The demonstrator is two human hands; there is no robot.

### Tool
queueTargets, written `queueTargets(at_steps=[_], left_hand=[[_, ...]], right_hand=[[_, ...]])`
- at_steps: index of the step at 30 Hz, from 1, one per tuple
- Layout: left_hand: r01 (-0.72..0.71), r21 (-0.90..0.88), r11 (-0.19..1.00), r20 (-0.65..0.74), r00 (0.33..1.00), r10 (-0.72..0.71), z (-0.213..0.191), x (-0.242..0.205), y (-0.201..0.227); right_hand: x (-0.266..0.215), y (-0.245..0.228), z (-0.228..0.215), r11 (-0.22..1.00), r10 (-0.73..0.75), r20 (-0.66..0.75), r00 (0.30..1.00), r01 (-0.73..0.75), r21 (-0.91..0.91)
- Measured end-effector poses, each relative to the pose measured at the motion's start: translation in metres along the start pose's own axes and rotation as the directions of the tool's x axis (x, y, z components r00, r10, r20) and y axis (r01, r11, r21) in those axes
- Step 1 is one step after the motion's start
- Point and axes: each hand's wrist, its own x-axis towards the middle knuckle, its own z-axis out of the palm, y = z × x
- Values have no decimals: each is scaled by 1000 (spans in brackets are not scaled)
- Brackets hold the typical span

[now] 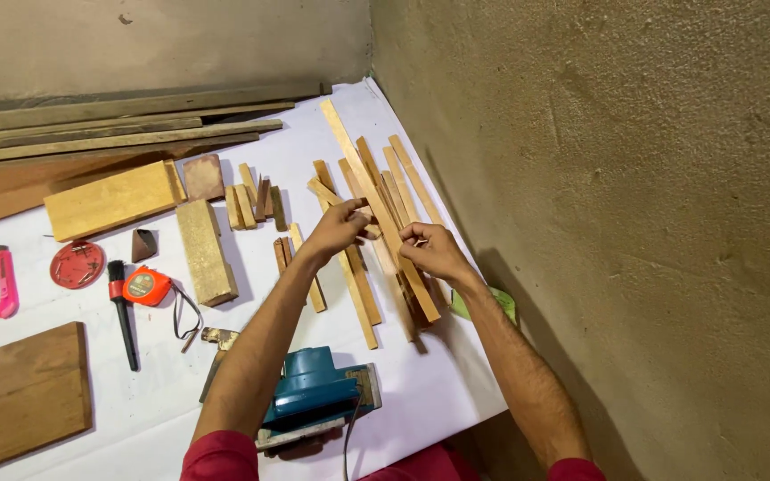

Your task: The person opens a bottle of liquid, brushes it onto a slatted wooden frame, and presses a wood strip into place on the frame. They then reposition the frame, sort through loose wood strips on the table, and measure a strip against a wooden board with a tape measure.

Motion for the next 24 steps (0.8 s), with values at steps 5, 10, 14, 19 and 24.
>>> queueTargets(at_steps=[5,10,14,19,24], left_hand=[[-133,-497,858,-9,989,148,-6,-27,22],[-173,-596,784,-133,984,116,-21,-80,64],[-282,-634,720,-247,956,156,-48,-99,52],[-372,-643,669,-404,907,116,-86,-143,54],[-546,-497,675,-663,741,111,-112,-188,52]], right_hand=[[5,-9,14,980,-12,95,995,-8,200],[2,-48,27,930,-9,221,975,-73,359],[10,-64,38,985,-45,156,987,18,173],[25,-72,55,990,-128,207,970,114,79],[25,-86,87,946,-161,238,958,219,-240]])
